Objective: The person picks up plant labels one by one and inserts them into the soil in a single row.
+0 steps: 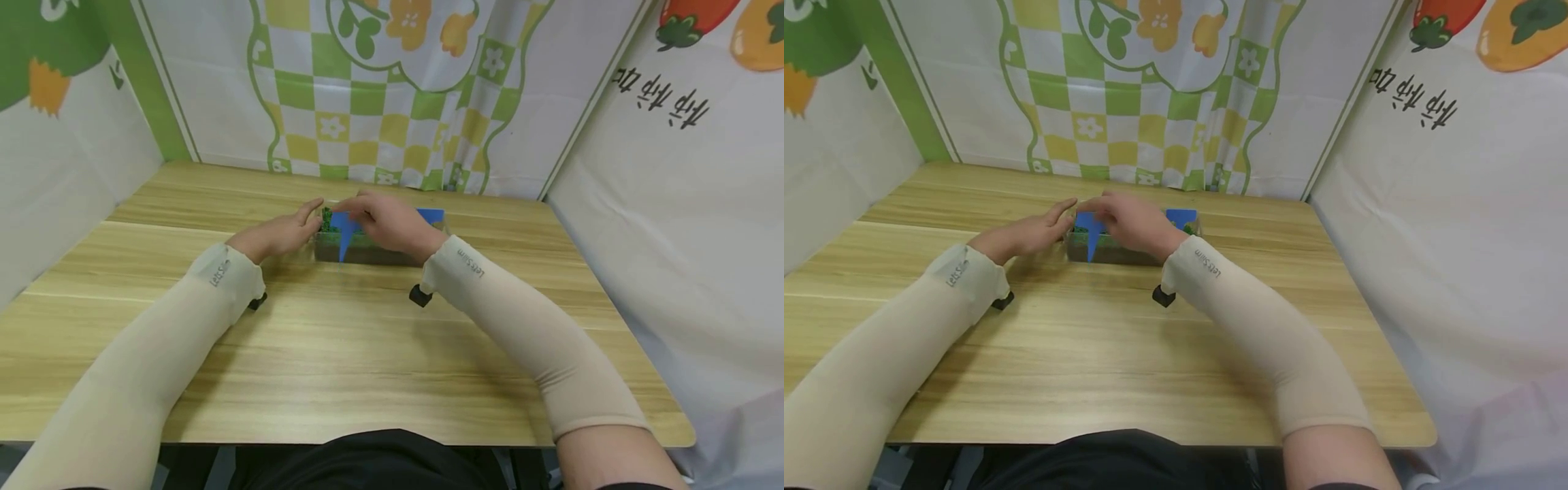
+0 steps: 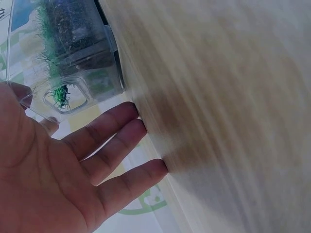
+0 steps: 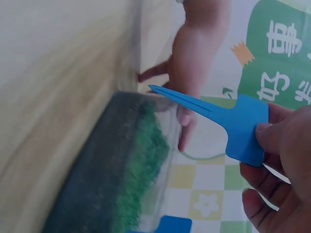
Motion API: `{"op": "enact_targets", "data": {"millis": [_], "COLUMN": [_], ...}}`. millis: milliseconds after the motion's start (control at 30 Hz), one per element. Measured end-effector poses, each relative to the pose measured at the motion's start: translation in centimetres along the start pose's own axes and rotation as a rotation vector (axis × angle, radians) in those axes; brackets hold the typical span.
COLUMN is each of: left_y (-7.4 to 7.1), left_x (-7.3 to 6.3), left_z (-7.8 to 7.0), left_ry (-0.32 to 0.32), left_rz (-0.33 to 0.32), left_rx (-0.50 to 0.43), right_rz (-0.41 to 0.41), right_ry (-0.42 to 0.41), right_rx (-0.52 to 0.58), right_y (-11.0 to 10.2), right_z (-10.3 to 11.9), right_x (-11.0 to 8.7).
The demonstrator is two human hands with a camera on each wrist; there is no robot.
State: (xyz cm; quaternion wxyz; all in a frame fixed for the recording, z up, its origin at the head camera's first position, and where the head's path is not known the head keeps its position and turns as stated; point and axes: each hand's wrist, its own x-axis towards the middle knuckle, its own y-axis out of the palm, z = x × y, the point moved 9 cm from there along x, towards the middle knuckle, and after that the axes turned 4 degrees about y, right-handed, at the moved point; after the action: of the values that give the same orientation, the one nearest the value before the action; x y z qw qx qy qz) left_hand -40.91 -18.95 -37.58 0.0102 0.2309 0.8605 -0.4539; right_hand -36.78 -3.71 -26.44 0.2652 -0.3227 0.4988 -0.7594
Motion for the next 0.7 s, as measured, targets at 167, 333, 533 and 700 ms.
{"op": "enact_targets", "data": {"millis": [167, 333, 533, 700], "left_y": [-0.1, -0.3, -0.5, -0.3], "left_x": [0.0, -0.1, -0.1, 0.0], "left_z": [-0.3, -0.2, 0.0, 0.0], "left_ry": [0.018, 0.02, 0.01, 0.009], "left_rz": [-0.012, -0.017, -0.016, -0.016], "left_rx": [0.006, 0.007, 0.005, 0.002], "right_rz": [-0.086, -0.162, -0.202, -0.181], "right_ry": [-0.01, 0.02, -0.003, -0.02], "right_rx": [-0.016, -0.065, -0.192, -0.246], "right_y": [-1.6, -3.0, -3.3, -2.2], "right_z": [-0.5, -1.1, -1.3, -2.3], "right_x": [0.7, 1.5, 2.4, 2.8]}}
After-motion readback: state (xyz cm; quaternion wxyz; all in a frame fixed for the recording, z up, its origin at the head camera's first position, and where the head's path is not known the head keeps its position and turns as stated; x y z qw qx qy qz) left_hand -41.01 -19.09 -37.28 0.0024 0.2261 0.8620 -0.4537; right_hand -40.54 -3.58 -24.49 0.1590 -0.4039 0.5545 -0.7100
